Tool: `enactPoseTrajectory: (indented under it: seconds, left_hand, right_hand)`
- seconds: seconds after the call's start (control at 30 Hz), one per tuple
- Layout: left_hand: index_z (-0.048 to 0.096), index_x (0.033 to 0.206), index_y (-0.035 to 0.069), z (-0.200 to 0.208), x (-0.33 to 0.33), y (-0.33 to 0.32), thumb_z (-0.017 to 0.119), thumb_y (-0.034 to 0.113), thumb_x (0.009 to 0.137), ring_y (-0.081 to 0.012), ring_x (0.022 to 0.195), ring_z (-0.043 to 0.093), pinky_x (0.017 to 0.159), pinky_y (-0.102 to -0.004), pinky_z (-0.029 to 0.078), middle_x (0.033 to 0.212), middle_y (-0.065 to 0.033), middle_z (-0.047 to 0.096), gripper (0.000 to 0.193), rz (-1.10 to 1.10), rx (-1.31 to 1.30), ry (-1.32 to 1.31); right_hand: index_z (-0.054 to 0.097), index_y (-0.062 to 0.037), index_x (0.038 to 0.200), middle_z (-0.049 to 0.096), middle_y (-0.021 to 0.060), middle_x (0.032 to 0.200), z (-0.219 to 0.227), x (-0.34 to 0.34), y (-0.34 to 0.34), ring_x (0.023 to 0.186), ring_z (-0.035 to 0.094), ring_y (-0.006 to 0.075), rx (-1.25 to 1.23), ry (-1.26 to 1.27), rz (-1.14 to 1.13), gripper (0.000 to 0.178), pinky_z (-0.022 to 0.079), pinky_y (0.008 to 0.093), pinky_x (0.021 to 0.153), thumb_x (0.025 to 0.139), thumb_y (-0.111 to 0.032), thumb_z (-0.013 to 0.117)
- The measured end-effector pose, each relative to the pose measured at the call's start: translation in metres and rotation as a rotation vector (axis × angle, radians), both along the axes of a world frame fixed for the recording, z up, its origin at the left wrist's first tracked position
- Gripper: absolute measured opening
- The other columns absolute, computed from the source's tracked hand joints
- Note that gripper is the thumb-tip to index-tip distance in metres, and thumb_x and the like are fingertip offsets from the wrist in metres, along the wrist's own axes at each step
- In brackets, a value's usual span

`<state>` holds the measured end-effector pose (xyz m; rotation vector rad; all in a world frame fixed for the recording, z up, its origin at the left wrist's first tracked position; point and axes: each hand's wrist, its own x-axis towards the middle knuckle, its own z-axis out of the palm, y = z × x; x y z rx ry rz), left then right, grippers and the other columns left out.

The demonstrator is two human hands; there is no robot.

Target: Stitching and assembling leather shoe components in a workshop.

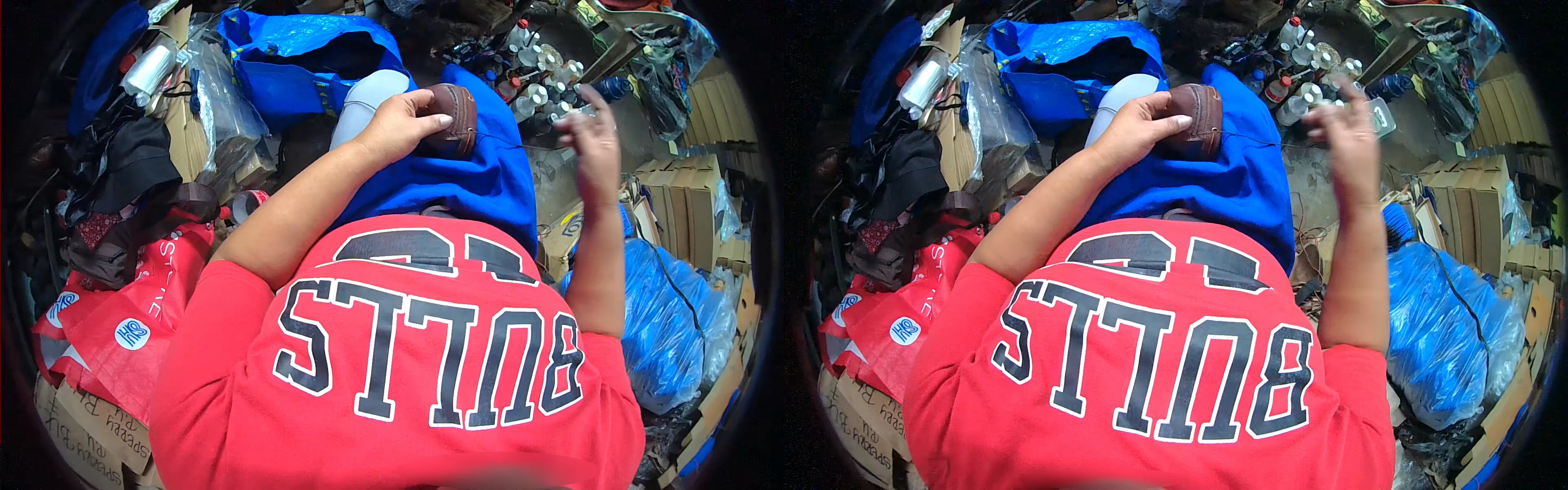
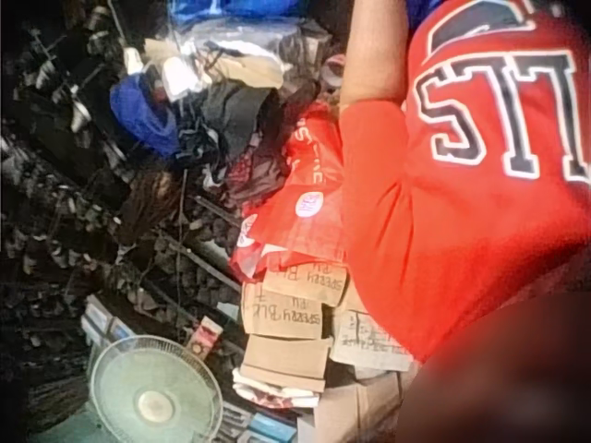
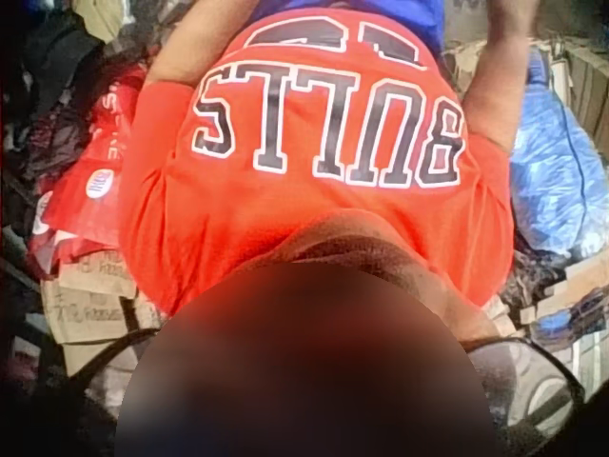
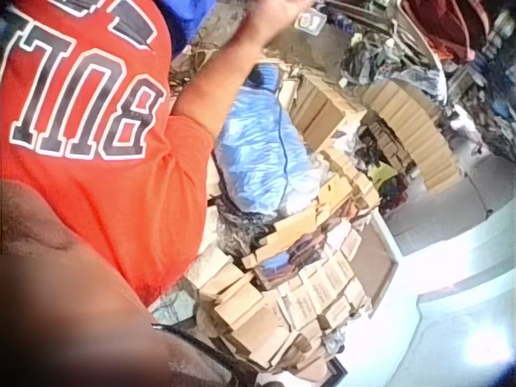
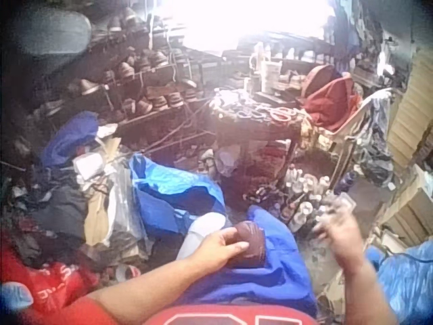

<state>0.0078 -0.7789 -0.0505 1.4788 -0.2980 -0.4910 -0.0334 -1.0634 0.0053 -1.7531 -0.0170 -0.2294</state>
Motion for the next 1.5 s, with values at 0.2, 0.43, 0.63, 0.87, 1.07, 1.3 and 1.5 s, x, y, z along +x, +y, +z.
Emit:
enactPoseTrajectory:
  seconds: [0.2, 0.43, 0.63, 0.87, 1.07, 1.3, 1.5]
  left_hand:
    - [0.059, 0.113, 0.002, 0.001, 0.002, 0.007, 0.060, 0.012, 0.088, -0.0110, 0.094, 0.059, 0.090, -0.0267, 0.044, 0.103, -0.0038, 0.065, 0.027, -0.010, -0.058, 0.137]
    - [0.059, 0.115, 0.003, 0.004, 0.002, 0.008, 0.061, 0.014, 0.088, -0.0102, 0.094, 0.058, 0.089, -0.0264, 0.043, 0.103, -0.0029, 0.065, 0.029, -0.033, -0.057, 0.162]
    - [0.058, 0.117, 0.004, 0.001, 0.002, 0.009, 0.060, 0.013, 0.088, -0.0102, 0.094, 0.057, 0.090, -0.0263, 0.043, 0.105, -0.0032, 0.064, 0.030, -0.041, -0.083, 0.158]
    - [0.057, 0.116, 0.001, 0.007, 0.002, 0.009, 0.059, 0.014, 0.090, -0.0103, 0.095, 0.057, 0.089, -0.0266, 0.044, 0.107, -0.0032, 0.063, 0.029, -0.064, -0.095, 0.132]
    - [0.065, 0.094, 0.000, 0.025, 0.009, 0.017, 0.060, 0.012, 0.079, -0.0228, 0.082, 0.062, 0.078, -0.0316, 0.048, 0.087, -0.0137, 0.065, 0.020, -0.109, 0.472, -0.393]
    - [0.068, 0.093, 0.003, 0.030, 0.024, 0.026, 0.065, 0.011, 0.072, -0.0301, 0.091, 0.059, 0.083, -0.0391, 0.047, 0.092, -0.0120, 0.065, 0.022, -0.224, 0.651, -0.864]
    - [0.068, 0.089, 0.005, 0.029, 0.029, 0.028, 0.070, 0.011, 0.068, -0.0272, 0.091, 0.057, 0.084, -0.0367, 0.045, 0.089, -0.0085, 0.064, 0.021, -0.271, 0.671, -0.855]
  right_hand:
    - [0.069, -0.0026, 0.101, 0.068, 0.0048, 0.089, -0.022, -0.011, 0.066, 0.081, 0.060, 0.0089, -0.248, 0.129, 0.258, 0.018, 0.047, 0.0234, 0.075, 0.086, -0.007, 0.061]
    - [0.069, -0.0069, 0.102, 0.069, 0.0119, 0.090, -0.028, -0.003, 0.070, 0.081, 0.065, 0.0166, -0.362, 0.123, 0.307, 0.021, 0.049, 0.0269, 0.074, 0.082, -0.010, 0.063]
    - [0.069, -0.0086, 0.101, 0.067, 0.0153, 0.088, -0.021, -0.003, 0.070, 0.080, 0.065, 0.0236, -0.442, 0.137, 0.316, 0.021, 0.049, 0.0299, 0.074, 0.081, -0.013, 0.063]
    - [0.070, -0.0081, 0.097, 0.067, 0.0162, 0.086, -0.004, -0.005, 0.074, 0.079, 0.066, 0.0273, -0.570, 0.143, 0.336, 0.019, 0.050, 0.0329, 0.072, 0.081, -0.014, 0.061]
    - [0.069, -0.0066, 0.092, 0.066, 0.0157, 0.083, 0.000, 0.000, 0.083, 0.078, 0.065, 0.0302, -0.701, 0.061, 0.355, 0.016, 0.051, 0.0351, 0.070, 0.080, -0.015, 0.064]
    - [0.069, -0.0073, 0.090, 0.065, 0.0131, 0.080, -0.009, -0.006, 0.086, 0.075, 0.064, 0.0266, -0.606, 0.047, 0.296, 0.012, 0.049, 0.0332, 0.067, 0.079, -0.010, 0.067]
    - [0.068, -0.0042, 0.089, 0.063, 0.0105, 0.081, -0.022, -0.010, 0.085, 0.075, 0.062, 0.0223, -0.522, 0.019, 0.236, 0.011, 0.049, 0.0312, 0.069, 0.078, -0.007, 0.067]
